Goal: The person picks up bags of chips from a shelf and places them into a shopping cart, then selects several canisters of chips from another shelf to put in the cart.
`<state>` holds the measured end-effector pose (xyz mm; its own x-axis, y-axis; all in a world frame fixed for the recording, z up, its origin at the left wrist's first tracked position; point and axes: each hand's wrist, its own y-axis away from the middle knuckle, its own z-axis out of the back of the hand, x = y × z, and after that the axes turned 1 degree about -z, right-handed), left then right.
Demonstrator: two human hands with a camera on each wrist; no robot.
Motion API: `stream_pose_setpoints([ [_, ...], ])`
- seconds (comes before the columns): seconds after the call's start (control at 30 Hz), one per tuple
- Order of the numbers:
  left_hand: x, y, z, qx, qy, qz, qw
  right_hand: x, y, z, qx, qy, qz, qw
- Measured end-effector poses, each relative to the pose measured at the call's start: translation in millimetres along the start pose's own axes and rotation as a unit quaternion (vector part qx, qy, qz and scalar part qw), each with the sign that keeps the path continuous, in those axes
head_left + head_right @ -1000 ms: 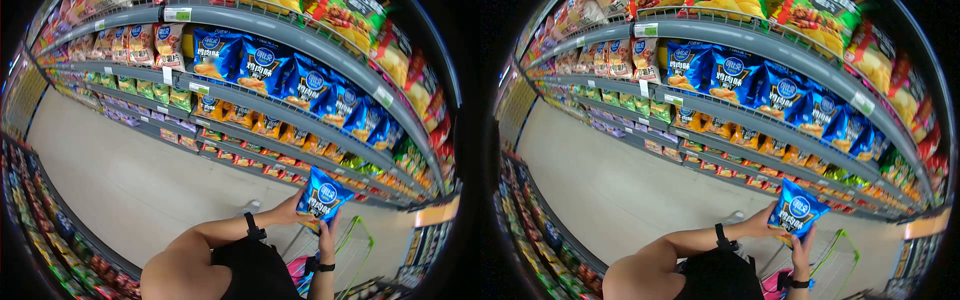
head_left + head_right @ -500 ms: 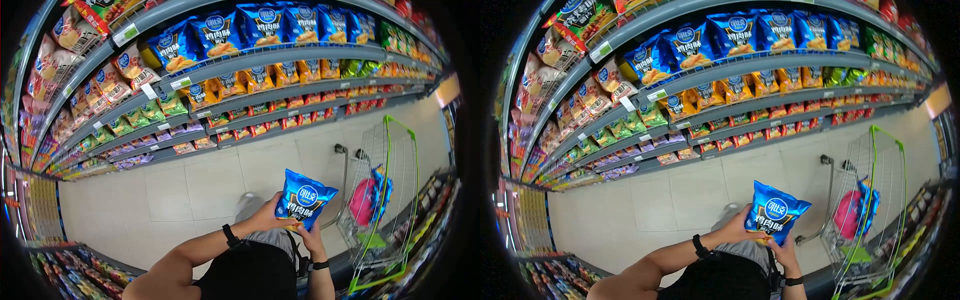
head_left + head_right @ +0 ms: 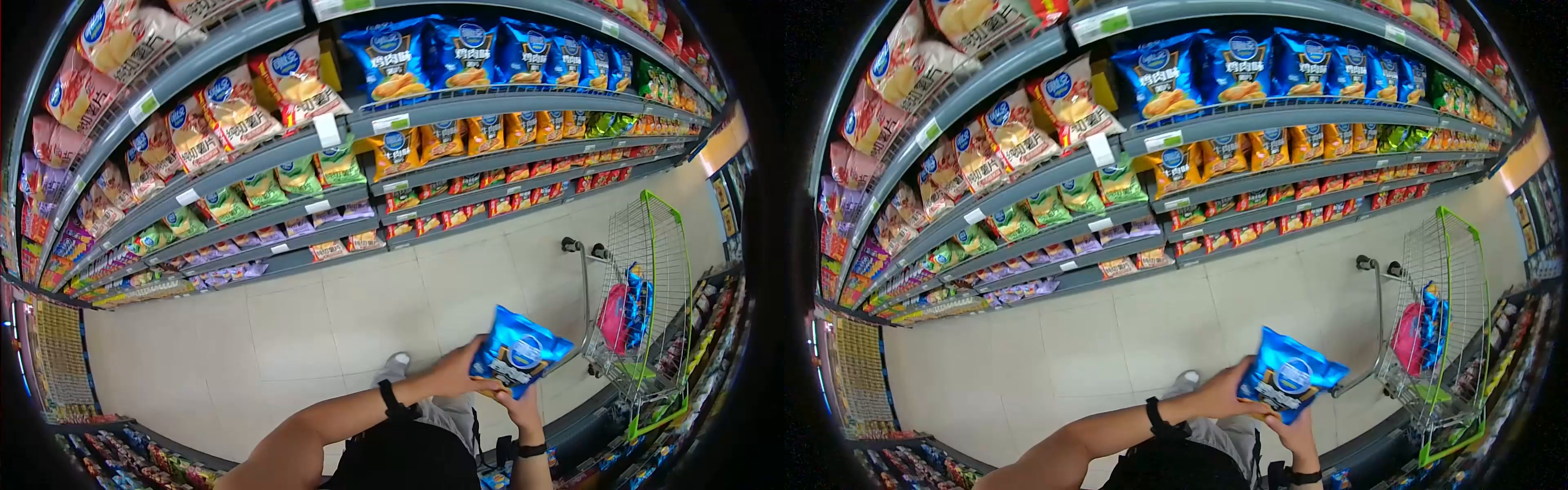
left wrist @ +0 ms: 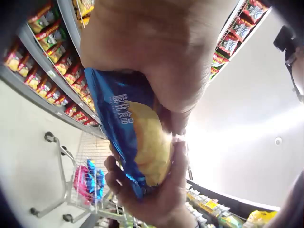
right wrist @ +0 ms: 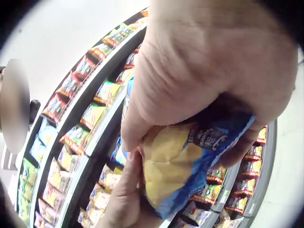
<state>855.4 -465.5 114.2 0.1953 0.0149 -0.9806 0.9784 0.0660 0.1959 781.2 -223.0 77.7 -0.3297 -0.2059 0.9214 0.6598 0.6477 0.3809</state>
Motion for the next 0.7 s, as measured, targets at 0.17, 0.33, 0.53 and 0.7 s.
stream_pose_setpoints([
  [0.17,26,57,45,-0.061,0.023,0.024,0.998,43,-11,-96,-0.006,0.008,0.019,1.000],
  [0.33,23,70,63,-0.063,0.006,-0.003,0.998,36,-14,-109,0.014,0.001,-0.008,1.000],
  [0.53,-2,57,64,-0.057,0.017,-0.049,0.997,50,-15,-81,0.050,-0.033,0.041,0.997],
  [0.7,-2,10,30,-0.030,0.054,-0.057,0.996,67,-18,-48,0.006,-0.057,0.088,0.994],
])
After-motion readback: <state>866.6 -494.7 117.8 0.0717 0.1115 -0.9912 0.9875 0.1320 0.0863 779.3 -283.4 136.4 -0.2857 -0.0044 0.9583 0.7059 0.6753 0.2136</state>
